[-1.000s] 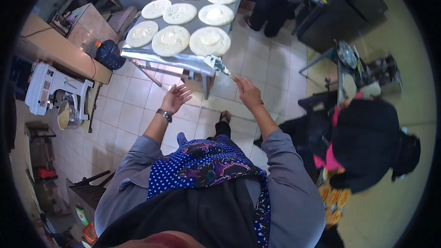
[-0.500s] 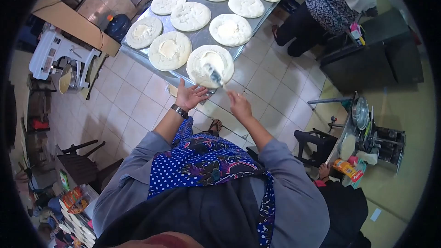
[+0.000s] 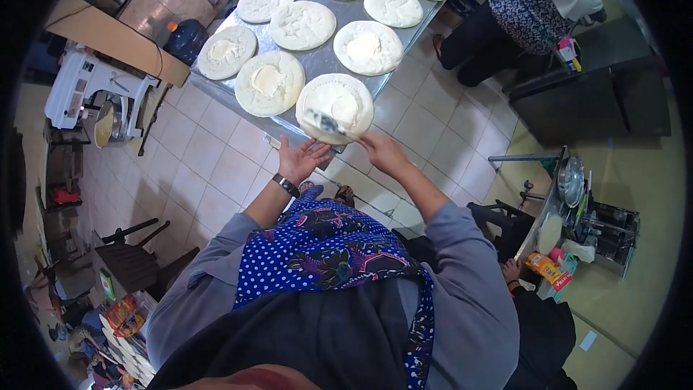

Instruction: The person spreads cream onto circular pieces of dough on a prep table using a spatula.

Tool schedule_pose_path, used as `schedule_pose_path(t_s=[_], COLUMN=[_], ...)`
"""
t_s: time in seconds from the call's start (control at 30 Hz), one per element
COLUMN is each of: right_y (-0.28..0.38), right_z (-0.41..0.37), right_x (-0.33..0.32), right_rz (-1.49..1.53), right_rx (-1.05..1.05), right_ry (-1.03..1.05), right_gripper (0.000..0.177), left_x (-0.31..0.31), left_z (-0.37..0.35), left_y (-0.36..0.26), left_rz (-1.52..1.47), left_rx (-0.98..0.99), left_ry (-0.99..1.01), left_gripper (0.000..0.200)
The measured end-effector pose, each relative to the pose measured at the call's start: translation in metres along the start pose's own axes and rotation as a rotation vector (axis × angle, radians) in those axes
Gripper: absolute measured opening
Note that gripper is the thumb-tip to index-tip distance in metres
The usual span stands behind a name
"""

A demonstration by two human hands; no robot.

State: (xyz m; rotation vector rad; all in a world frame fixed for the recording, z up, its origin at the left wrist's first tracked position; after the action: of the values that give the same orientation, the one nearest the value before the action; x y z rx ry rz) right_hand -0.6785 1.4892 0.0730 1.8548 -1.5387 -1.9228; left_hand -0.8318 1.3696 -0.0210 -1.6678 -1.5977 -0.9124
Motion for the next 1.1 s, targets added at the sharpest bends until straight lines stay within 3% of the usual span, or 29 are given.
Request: schedule_pose_path(t_s=[0.07, 0.17, 0.27, 0.33, 0.4, 0.43, 0.5, 0.57, 0.67, 0.73, 0.83, 0.9, 0.93, 1.07, 1.1], right_y=[-0.008, -0.028, -0.032, -0.017, 0.002, 0.010, 0.006, -0.004, -0.007, 0.002, 0.017, 0.003, 0.015, 0.031, 0.031], right_z=[-0.035, -0.075, -0.090, -0.077, -0.043, -0.025, -0.006, -0.005, -0.047, -0.076, -0.121, -0.138, -0.159, -0.238, -0.259], right_x=[-0.013, -0.049, -0.073, -0.060, -0.016, -0.003, 0.004, -0.003, 0.016, 0.048, 0.072, 0.115, 0.122, 0.167, 0.175], right_rz=[-0.145, -0.310, -0.448, -0.212, -0.194, -0.277, -0.387, -0.413, -0.269, -0.150, -0.109, 0.680, 0.991, 1.347, 1.443], right_rx=[-0.034, 0.134, 0.224, 0.036, -0.097, -0.093, -0.049, 0.186, 0.371, 0.424, 0.452, 0.393, 0.460, 0.513, 0.503], right_ry=[0.026, 0.124, -0.060, -0.192, -0.089, -0.131, -0.322, -0.344, -0.365, -0.349, -0.487, -0.319, -0.232, -0.311, -0.491], right_gripper=[0.026, 0.032, 0.039, 0.046, 0.047, 0.049, 0.048, 0.042, 0.037, 0.032, 0.030, 0.029, 0.028, 0.028, 0.026], left_x=[0.000, -0.006, -0.009, -0.015, -0.021, -0.019, -0.010, -0.002, 0.005, 0.004, 0.004, -0.004, -0.009, -0.027, -0.036], left_z=[-0.001, 0.003, 0.003, 0.006, 0.012, 0.013, 0.008, 0.003, 0.002, 0.004, 0.005, 0.005, 0.006, 0.006, 0.007], left_y=[0.001, -0.003, -0.010, -0.011, -0.011, -0.011, -0.012, -0.012, -0.014, -0.016, -0.018, -0.023, -0.029, -0.040, -0.047], left_rz=[-0.004, -0.001, 0.031, 0.058, 0.041, 0.024, 0.037, -0.005, 0.015, -0.029, 0.006, 0.070, 0.180, 0.487, 0.581], left_rx=[0.006, -0.004, -0.017, -0.039, -0.074, -0.102, -0.123, -0.092, -0.101, -0.111, -0.177, -0.252, -0.275, -0.322, -0.325], left_ry=[-0.006, -0.001, -0.001, 0.027, 0.086, 0.102, 0.072, 0.015, 0.014, -0.011, -0.011, -0.051, -0.046, -0.141, -0.177], left_gripper=[0.103, 0.101, 0.098, 0.094, 0.095, 0.093, 0.088, 0.084, 0.084, 0.084, 0.083, 0.080, 0.079, 0.068, 0.065])
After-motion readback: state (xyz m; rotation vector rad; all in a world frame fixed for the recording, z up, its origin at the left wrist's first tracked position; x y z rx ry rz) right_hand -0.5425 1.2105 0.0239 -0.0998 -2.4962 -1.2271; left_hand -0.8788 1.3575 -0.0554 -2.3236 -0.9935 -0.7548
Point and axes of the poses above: each hand's wrist, its own z-axis towards the middle knuckle, its own x-axis out of the palm, y = z × x, the point moved 9 cm from there along z, towards the middle knuckle, and after that the axes turned 13 degrees about y, right-handed, at the moved point
